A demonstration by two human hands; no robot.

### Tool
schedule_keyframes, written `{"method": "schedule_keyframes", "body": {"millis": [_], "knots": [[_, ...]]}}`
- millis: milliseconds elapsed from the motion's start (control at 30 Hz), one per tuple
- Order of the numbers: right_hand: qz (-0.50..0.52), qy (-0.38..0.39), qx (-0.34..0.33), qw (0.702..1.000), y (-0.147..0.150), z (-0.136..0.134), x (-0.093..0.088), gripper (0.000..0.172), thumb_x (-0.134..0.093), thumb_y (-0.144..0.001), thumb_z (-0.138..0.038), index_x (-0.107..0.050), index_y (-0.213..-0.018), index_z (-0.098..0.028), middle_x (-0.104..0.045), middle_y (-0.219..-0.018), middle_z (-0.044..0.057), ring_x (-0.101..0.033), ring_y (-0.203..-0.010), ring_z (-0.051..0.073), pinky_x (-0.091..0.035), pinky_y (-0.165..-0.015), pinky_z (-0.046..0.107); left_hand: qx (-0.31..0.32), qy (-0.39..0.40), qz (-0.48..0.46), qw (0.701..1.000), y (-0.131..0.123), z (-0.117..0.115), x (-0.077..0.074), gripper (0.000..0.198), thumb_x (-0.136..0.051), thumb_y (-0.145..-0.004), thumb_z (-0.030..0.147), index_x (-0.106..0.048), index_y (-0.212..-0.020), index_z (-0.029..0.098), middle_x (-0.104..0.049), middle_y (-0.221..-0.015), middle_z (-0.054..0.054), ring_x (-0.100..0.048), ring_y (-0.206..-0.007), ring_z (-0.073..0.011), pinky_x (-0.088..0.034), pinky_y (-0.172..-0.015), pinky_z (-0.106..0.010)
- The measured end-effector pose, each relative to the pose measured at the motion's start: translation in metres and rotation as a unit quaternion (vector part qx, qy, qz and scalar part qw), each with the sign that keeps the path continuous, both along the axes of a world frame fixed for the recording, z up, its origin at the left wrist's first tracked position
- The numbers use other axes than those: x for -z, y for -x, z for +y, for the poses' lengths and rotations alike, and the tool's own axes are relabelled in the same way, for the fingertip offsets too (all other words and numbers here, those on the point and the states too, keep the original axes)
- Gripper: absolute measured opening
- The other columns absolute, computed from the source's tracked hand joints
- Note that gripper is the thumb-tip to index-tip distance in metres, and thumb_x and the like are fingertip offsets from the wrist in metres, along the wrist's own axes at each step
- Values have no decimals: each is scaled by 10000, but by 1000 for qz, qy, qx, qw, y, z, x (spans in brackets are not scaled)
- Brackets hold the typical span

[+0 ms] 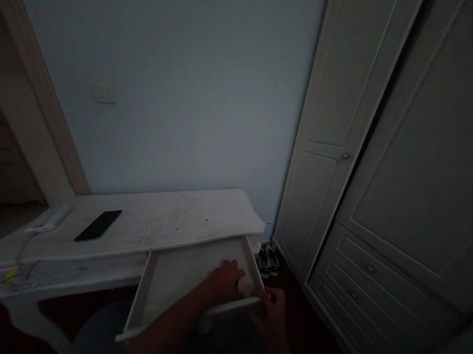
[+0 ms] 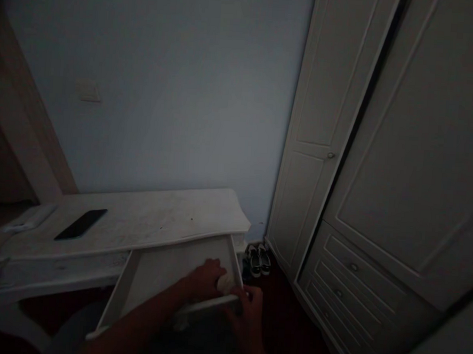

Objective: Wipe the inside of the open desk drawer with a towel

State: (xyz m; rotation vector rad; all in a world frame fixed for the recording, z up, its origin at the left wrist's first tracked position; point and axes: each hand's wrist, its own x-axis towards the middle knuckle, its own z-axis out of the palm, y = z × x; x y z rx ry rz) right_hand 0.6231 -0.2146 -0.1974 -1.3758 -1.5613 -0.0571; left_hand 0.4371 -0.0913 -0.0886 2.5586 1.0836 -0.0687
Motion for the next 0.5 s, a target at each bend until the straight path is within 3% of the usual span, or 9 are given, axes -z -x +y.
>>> {"method": "schedule_keyframes", "body": {"millis": [100,200,333,500], "knots": [[-15,8,5,1000,0,0,0,330,-856,-866,-349,-728,-1163,-283,-535,-1194,113,-619,-1066,327,-610,-867,447,-9,-10,-2,1000,-22,5,-1,616,-829,-731,575,-707,-1284,333,-612,-1371,-119,-516,-1351,-393,-516,-1042,-495],[-19,20,14,1000,0,0,-1,326,-891,-831,-383,-756,-1107,-275,-556,-1166,107,-627,-1052,324,-608,-863,440,-51,-26,0,998,-19,19,-1,628,-874,-748,475,-678,-1332,347,-605,-1421,-102,-491,-1392,-379,-511,-1067,-504],[15,21,13,1000,2,0,-4,353,-918,-796,-453,-779,-1076,-288,-573,-1136,90,-636,-1031,312,-603,-845,427,-150,-62,3,987,11,38,-3,500,-711,-986,453,-599,-1425,242,-566,-1509,-116,-564,-1345,-329,-513,-1093,-569],[45,4,-2,999,5,-3,-11,346,-897,-827,-445,-772,-1122,-315,-580,-1147,81,-634,-1052,319,-588,-885,450,-197,-83,17,977,73,47,-12,411,-722,-998,420,-646,-1358,236,-639,-1422,-98,-654,-1231,-285,-583,-1022,-514]]}}
